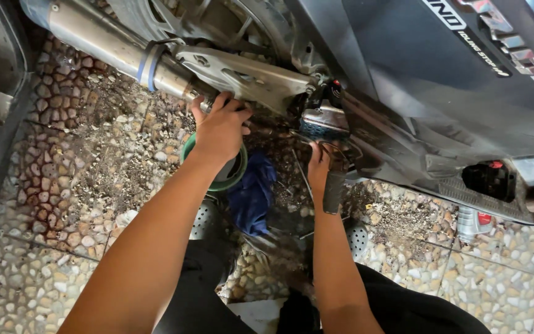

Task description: The person crouches beside a scooter and works on the exhaust and engine area, using a wrench on a fitting and a wire to clean around the muffler. They then use a cloth to wipe the exhaust pipe and surrounding parts, and finish by wiping a wrench with the cloth.

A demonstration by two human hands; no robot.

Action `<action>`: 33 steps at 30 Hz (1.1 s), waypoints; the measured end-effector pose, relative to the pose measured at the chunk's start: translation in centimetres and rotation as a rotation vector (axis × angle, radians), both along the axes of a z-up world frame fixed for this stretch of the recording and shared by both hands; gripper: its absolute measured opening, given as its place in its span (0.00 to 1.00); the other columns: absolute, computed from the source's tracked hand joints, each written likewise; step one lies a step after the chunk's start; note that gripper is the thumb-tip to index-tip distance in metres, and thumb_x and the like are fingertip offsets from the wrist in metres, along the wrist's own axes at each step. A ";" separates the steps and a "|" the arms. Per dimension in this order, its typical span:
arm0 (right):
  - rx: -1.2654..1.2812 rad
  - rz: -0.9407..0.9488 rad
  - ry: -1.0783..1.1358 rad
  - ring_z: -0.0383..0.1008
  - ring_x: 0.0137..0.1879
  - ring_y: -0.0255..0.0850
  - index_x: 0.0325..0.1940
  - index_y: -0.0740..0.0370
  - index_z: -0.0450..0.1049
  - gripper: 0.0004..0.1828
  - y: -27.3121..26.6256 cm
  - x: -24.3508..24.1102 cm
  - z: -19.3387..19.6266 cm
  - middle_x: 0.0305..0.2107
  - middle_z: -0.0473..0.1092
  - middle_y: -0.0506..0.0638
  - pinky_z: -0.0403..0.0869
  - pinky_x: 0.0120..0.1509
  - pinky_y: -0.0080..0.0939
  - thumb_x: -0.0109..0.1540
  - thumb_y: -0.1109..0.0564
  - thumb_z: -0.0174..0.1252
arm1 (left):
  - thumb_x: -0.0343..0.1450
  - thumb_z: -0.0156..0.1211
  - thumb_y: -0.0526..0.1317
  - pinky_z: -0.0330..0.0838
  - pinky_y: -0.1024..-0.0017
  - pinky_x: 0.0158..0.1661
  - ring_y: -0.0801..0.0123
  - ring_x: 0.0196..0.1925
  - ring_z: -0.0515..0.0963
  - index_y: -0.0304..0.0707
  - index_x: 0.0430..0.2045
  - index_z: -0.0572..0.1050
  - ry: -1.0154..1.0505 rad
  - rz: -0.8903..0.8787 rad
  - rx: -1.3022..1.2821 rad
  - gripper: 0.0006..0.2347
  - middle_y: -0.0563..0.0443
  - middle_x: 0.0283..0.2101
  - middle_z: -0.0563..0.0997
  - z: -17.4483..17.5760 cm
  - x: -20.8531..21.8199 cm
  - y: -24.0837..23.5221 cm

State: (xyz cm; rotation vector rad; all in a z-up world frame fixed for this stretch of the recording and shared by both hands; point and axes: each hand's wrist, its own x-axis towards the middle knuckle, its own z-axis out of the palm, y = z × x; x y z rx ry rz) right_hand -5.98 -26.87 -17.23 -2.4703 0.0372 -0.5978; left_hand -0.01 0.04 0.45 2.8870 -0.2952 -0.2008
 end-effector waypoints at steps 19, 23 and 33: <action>2.221 0.223 0.701 0.69 0.58 0.40 0.45 0.52 0.72 0.12 8.5 -3.1 -1.3 0.42 0.71 0.41 0.67 0.53 0.50 0.69 0.45 0.63 | 0.68 0.64 0.41 0.38 0.34 0.64 0.64 0.71 0.61 0.54 0.51 0.80 -0.036 -0.018 0.001 0.16 0.58 0.58 0.75 -0.1 -0.1 -0.1; 2.060 0.033 0.677 0.71 0.55 0.37 0.53 0.55 0.75 0.14 9.1 -2.7 -4.3 0.46 0.74 0.41 0.67 0.53 0.44 0.66 0.50 0.62 | 0.67 0.65 0.41 0.38 0.34 0.64 0.64 0.71 0.60 0.53 0.50 0.80 -0.035 -0.010 0.000 0.16 0.57 0.58 0.76 0.1 0.2 -0.2; 0.896 0.042 0.406 0.76 0.44 0.35 0.50 0.68 0.80 0.12 7.2 -2.0 -8.7 0.39 0.80 0.51 0.74 0.52 0.35 0.68 0.57 0.60 | 0.67 0.65 0.42 0.38 0.35 0.64 0.64 0.72 0.60 0.54 0.51 0.79 -0.028 0.000 0.001 0.16 0.57 0.59 0.75 -0.1 0.1 -0.2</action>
